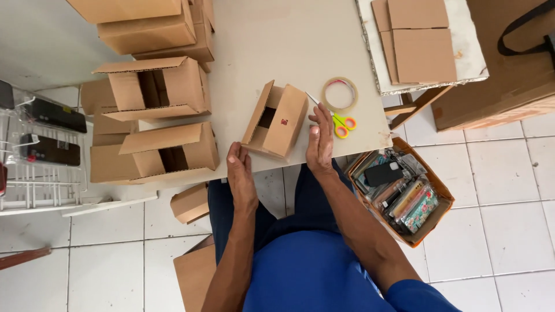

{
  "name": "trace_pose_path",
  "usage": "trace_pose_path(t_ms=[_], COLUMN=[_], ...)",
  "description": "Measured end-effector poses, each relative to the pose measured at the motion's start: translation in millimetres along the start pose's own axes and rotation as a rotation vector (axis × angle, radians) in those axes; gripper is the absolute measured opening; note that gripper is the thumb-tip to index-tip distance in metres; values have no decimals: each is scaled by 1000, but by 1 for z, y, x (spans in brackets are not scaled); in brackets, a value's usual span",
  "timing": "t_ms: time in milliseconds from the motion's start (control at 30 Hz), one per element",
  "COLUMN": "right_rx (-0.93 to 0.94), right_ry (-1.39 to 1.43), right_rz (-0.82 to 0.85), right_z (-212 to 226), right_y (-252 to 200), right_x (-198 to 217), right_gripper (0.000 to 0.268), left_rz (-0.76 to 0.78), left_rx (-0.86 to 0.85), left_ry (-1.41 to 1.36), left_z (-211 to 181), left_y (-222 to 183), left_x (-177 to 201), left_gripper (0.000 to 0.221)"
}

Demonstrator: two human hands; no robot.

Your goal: Assembling small cardboard boxes by folding them and securing the flaps with double-sided tape

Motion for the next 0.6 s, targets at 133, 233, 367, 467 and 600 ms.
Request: trace_pose_path(t_ms=[133,233,367,467,600], right_rx=[110,156,48,-127,-239], right_ry=[-131,-399,-663,-605,-641], right_rz=[-80,25,89,97,97], right_z=[0,-4,-54,-65,-66], right_y=[21,40,50,52,44], right_x=[26,51,82,92,89], right_gripper=[32,17,20,21,34], left_rz=[40,44,27,127,875], left_rx=[-13,4,75,84,-330], left_ry=[1,73,163,135,34], left_z=[-6,-9,-26,-70,-216], left_y=[-11,-24,-44,-67,-126], left_x=[5,10,12,4,-35], left_gripper=[74,73,60,50,65])
Point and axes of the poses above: each hand's wrist, its own y-axis towards the middle knuckle, its own x-axis out of the back of the hand, z = x × y, the point moved 8 cm from there along y, towards the middle knuckle, and after that the axes turned 13 degrees about y, right-handed, at the moved point
